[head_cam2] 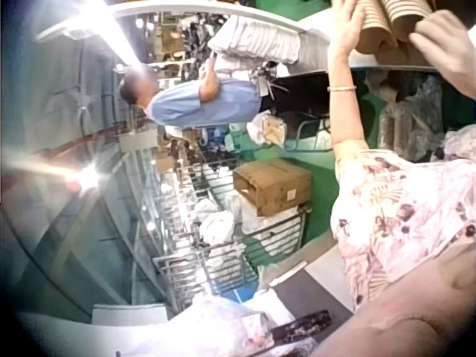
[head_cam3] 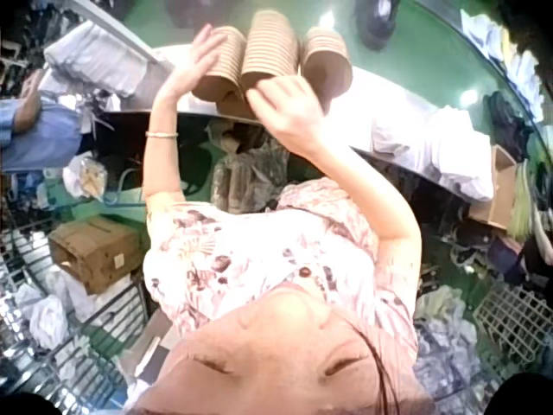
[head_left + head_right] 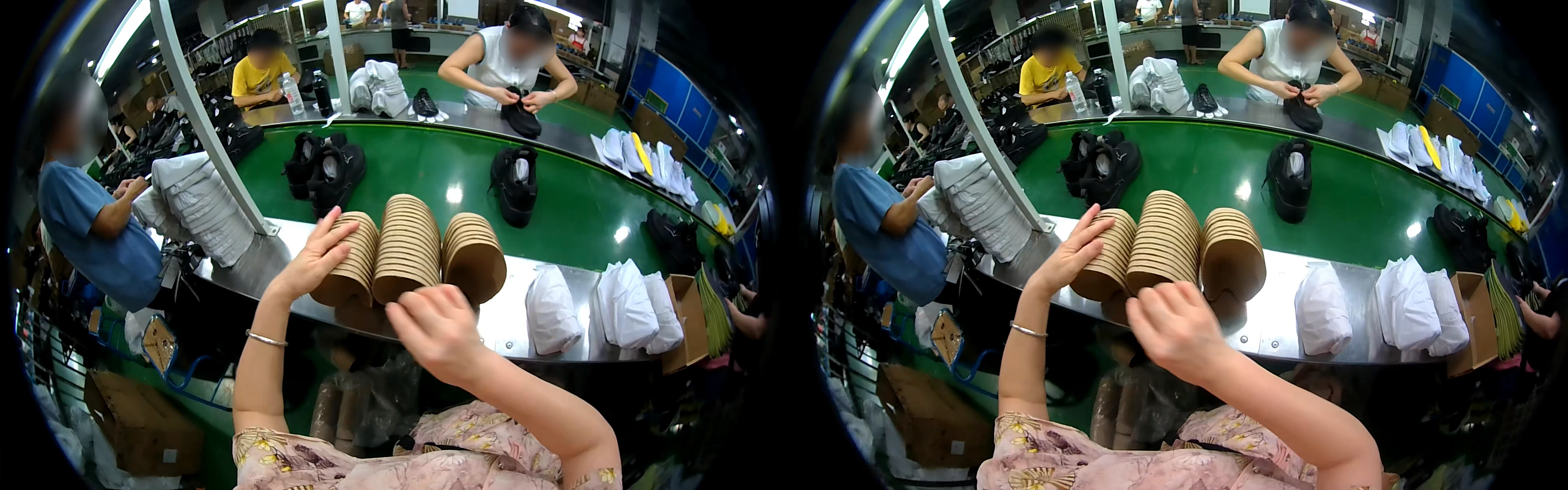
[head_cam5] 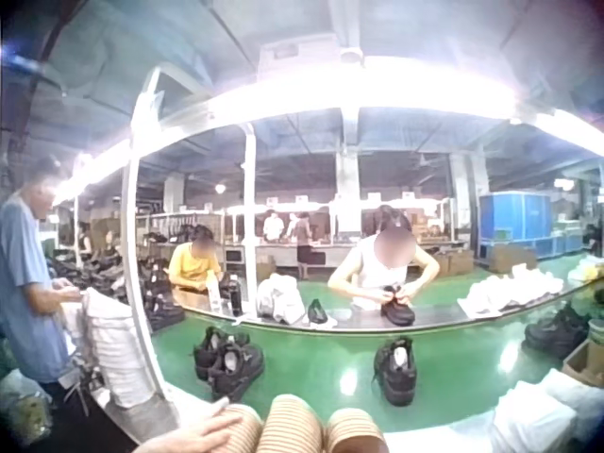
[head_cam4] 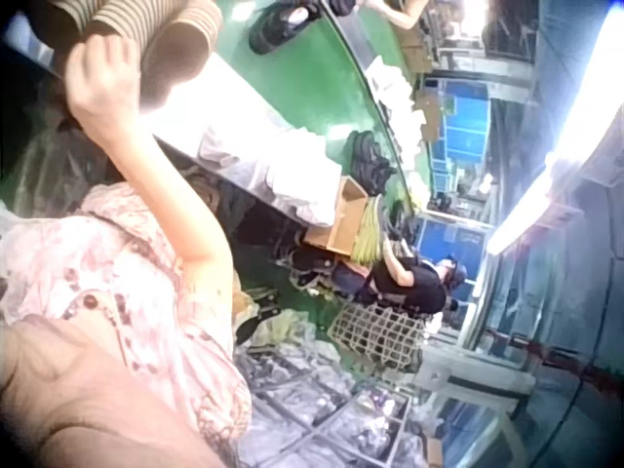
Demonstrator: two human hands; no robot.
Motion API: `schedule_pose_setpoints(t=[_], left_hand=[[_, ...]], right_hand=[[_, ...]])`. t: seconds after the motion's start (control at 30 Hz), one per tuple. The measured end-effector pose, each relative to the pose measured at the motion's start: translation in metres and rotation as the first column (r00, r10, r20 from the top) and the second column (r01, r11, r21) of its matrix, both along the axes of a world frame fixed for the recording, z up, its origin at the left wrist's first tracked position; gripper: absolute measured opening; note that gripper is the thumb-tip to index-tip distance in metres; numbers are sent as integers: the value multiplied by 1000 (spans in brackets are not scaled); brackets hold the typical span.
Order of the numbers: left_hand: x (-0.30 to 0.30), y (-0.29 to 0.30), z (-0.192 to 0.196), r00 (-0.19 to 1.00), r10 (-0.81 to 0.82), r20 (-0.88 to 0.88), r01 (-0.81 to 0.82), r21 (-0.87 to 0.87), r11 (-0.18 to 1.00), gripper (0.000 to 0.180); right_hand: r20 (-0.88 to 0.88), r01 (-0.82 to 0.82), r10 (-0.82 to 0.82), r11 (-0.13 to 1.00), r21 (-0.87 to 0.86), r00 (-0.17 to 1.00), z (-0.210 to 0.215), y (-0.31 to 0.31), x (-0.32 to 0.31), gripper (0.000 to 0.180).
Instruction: The person takes shoe trees from a stack and wraps them in paper, then places the wrapped shoe trees inside black sneakers at a conveyor belt workstation.
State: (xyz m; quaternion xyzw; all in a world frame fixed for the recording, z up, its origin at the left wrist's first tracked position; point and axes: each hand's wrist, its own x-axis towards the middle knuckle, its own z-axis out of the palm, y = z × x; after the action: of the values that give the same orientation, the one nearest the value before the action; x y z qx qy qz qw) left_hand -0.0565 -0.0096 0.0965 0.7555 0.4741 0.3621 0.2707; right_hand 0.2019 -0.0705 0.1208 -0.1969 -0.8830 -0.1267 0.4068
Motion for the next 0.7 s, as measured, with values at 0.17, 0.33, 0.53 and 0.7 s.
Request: schedule_pose_setpoints(t=[0.17,0.33,0.53,0.7], left_hand=[[15,3,-5,984,-62,164,71,-46,996,39],[12,3,-10,986,-48,158,59,-67,996,39],[13,-3,-7,986,-43,161,58,-91,994,38],[18,-3,-3,981,-28,192,48,-101,994,39]], right_hand=[[41,128,-139,970,206,989,-18,28,-62,13],[79,281,-303,935,214,950,-23,43,-90,6],[148,263,-323,909,324,935,-27,39,-93,8],[216,190,-254,942,276,943,-27,28,-83,10]])
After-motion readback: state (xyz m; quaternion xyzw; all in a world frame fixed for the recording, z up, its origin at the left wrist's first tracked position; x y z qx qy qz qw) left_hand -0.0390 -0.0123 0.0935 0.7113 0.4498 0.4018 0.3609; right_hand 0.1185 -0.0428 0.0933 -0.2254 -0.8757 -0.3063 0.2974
